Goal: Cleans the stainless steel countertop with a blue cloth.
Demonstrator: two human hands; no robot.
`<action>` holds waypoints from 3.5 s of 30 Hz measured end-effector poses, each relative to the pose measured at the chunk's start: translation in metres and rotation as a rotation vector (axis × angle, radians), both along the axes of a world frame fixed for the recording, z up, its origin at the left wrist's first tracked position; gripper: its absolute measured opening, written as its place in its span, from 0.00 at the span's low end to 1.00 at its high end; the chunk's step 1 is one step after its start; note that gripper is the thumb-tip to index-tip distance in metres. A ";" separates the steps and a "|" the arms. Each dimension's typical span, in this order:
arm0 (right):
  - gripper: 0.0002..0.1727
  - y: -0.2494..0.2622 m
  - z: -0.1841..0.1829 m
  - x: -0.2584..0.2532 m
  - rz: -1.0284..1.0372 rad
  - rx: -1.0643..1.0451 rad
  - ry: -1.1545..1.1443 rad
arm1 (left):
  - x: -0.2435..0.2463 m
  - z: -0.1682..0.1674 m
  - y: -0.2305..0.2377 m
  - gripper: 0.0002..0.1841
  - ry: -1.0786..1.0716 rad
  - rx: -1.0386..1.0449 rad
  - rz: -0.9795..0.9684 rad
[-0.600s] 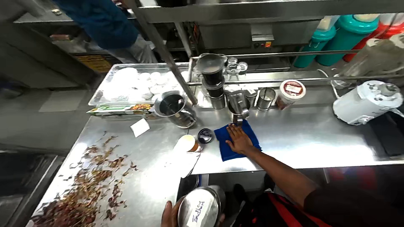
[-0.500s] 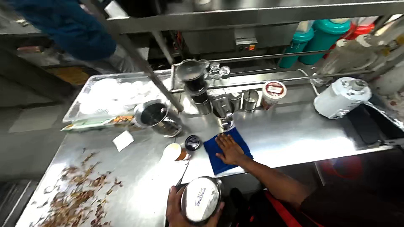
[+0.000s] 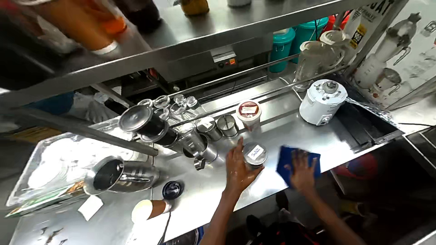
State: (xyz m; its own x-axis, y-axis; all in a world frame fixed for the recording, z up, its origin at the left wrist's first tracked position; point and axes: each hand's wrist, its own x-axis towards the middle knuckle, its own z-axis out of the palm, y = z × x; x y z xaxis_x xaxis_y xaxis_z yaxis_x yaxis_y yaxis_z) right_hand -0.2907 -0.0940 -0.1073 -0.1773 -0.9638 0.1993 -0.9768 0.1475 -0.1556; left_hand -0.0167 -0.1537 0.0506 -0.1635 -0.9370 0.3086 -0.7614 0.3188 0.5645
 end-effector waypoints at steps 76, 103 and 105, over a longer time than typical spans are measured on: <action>0.30 0.044 0.008 0.291 1.091 0.169 0.057 | 0.369 -0.045 0.244 0.48 0.009 0.470 0.397; 0.33 0.033 -0.016 0.005 -0.242 -0.015 -0.095 | 0.281 -0.076 0.138 0.59 0.007 0.281 0.256; 0.34 0.035 -0.026 0.053 -0.386 -0.081 -0.137 | 0.276 -0.093 0.115 0.65 -0.025 0.272 0.272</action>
